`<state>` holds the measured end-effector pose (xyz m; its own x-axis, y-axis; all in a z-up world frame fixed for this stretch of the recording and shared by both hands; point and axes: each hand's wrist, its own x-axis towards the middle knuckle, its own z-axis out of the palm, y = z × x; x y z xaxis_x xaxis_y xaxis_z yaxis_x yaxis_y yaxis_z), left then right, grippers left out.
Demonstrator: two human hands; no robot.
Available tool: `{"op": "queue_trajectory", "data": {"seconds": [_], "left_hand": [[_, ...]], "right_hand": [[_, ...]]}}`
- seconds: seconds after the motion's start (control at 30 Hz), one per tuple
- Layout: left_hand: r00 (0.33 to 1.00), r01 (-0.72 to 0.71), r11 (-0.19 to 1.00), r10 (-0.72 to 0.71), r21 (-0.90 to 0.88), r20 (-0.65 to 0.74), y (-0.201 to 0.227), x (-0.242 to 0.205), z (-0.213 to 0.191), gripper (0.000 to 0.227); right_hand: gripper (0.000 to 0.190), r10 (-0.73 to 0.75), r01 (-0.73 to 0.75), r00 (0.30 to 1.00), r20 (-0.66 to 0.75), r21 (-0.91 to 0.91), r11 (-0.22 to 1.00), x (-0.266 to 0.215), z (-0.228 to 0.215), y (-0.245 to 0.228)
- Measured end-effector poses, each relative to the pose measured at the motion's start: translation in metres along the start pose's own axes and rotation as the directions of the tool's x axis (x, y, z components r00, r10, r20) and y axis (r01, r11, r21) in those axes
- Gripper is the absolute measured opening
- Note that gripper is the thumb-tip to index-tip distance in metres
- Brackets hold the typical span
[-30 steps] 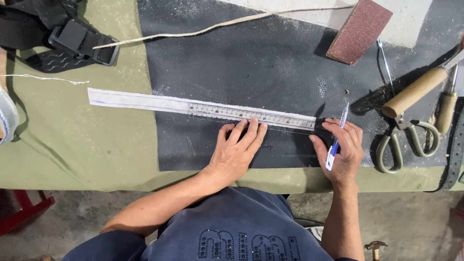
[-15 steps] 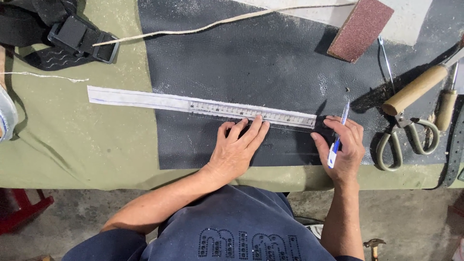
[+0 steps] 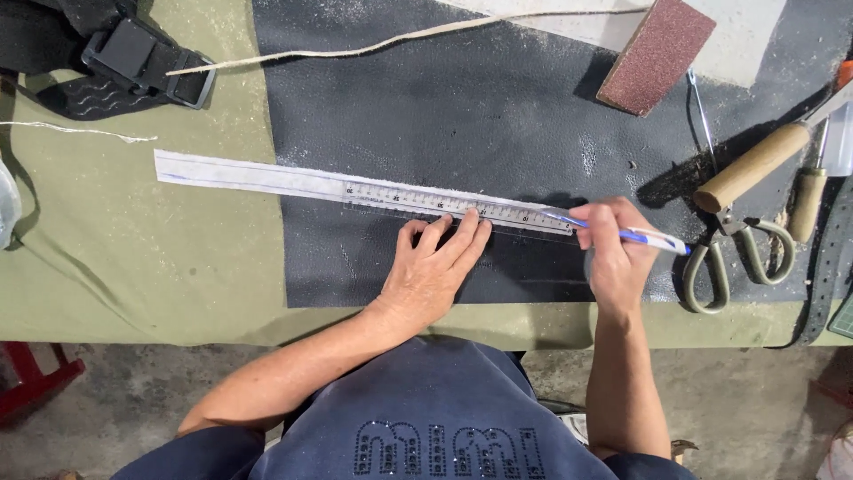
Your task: Sanding a small component and then using a ruler and pen to mark precise measurements on a long strip of material for leatherworking.
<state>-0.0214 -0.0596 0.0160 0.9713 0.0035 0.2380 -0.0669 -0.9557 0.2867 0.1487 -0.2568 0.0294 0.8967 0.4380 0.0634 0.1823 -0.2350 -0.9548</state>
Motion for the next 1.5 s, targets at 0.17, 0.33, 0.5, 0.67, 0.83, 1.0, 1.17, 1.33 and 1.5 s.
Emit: {"op": "queue_trajectory", "data": {"seconds": [0.17,0.33,0.5,0.67,0.83,1.0,1.17,1.33,1.5], "left_hand": [[1.000,0.001,1.000,-0.001,-0.006,-0.003,0.001,0.002,-0.005,0.050],[1.000,-0.003,1.000,0.003,-0.017,0.005,0.000,0.002,-0.004,0.051],[1.000,-0.009,1.000,0.009,0.007,0.008,0.000,0.003,-0.006,0.050],[1.000,-0.013,1.000,0.013,0.020,0.013,0.000,0.006,-0.008,0.049],[1.000,-0.024,0.999,0.024,0.044,0.015,0.001,0.007,-0.008,0.048],[0.999,-0.035,0.998,0.035,0.055,0.007,0.001,0.008,-0.011,0.048],[0.999,-0.033,0.998,0.033,0.049,0.003,0.002,0.008,-0.011,0.049],[1.000,-0.029,0.999,0.029,0.039,0.008,0.002,0.009,-0.014,0.048],[0.999,-0.019,1.000,0.019,-0.005,0.031,0.002,0.011,-0.019,0.046]], "right_hand": [[0.031,0.034,-0.033,0.999,0.025,-0.041,0.999,0.008,0.004,-0.012],[0.030,0.045,-0.039,0.997,0.067,-0.081,0.996,0.012,0.004,-0.016],[0.026,0.022,-0.006,0.997,0.077,-0.200,0.980,0.012,-0.017,-0.012],[0.028,-0.038,0.049,0.998,0.055,-0.228,0.972,0.007,-0.026,-0.009],[0.027,-0.048,0.061,0.996,0.070,-0.206,0.977,0.007,-0.007,-0.022],[0.024,-0.161,0.175,0.984,0.070,-0.293,0.940,-0.003,-0.029,-0.005],[0.025,-0.160,0.169,0.986,0.054,-0.276,0.946,-0.006,-0.022,-0.002],[0.025,-0.154,0.163,0.986,0.056,-0.248,0.955,-0.003,-0.018,-0.014],[0.029,-0.144,0.127,0.988,-0.045,-0.272,0.954,-0.018,-0.057,0.010]]}}
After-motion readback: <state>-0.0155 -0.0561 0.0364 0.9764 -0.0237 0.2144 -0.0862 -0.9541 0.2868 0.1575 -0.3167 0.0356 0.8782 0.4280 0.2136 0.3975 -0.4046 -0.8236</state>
